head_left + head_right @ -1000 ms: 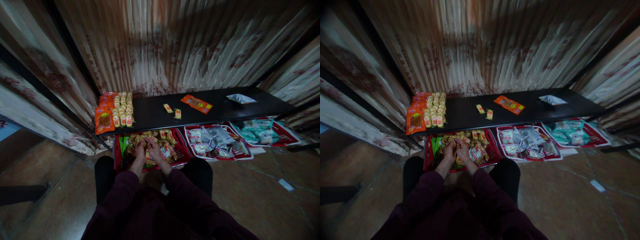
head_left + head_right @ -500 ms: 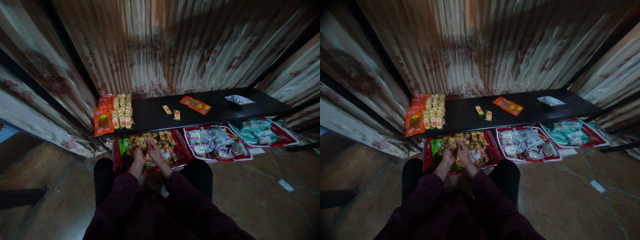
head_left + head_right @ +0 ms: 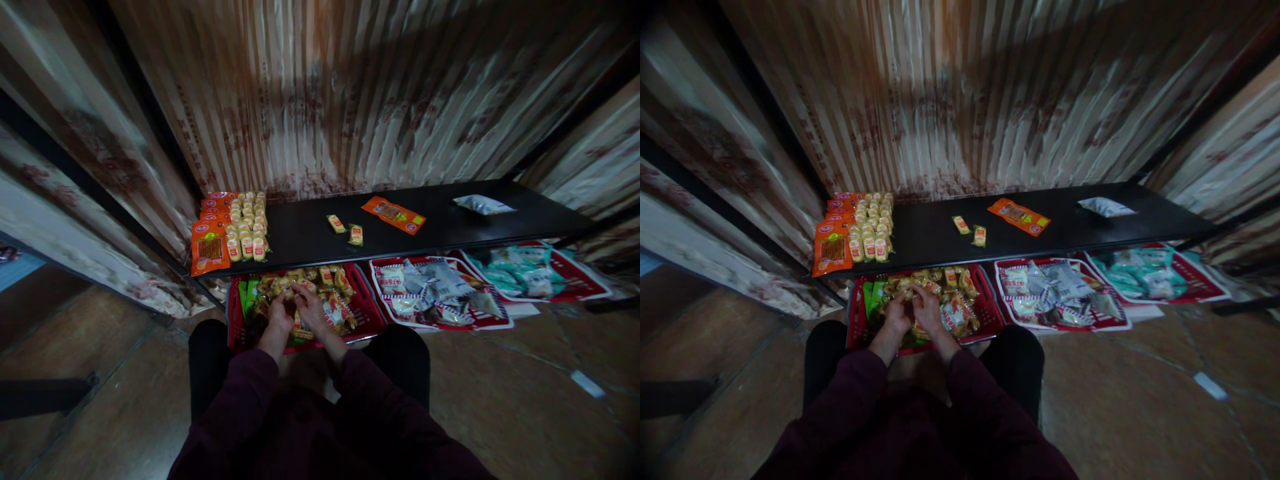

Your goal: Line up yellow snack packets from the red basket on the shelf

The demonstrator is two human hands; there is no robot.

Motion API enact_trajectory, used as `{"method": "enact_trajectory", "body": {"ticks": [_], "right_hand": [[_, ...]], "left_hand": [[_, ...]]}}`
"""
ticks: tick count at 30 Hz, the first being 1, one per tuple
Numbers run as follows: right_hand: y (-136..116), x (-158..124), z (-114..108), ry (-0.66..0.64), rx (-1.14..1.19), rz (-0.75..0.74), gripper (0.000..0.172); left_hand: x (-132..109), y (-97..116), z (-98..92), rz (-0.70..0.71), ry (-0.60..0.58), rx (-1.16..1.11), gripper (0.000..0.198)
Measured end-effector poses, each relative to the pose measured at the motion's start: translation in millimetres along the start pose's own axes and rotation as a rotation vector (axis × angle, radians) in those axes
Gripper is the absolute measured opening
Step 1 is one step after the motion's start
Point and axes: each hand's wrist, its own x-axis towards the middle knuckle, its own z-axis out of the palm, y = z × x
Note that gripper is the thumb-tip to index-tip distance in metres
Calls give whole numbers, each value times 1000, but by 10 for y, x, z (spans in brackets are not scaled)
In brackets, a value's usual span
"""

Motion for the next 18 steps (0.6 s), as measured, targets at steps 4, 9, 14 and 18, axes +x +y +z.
{"method": "enact_trajectory", "body": {"ticks": [4,9,14,18], "right_hand": [[-39,-3,-12,-30,-96,-61,38],[27,-9,14,-24,-112,-44,35],[86,-23,23,-18,-96,-17,32],[95,-38,17,-33,-96,51,35]], "left_hand": [[19,-5,22,12,2,10,4],[3,-4,41,48,-15,12,7],[-23,-5,40,72,-26,10,11],[-26,-20,33,96,-39,15,11]]}}
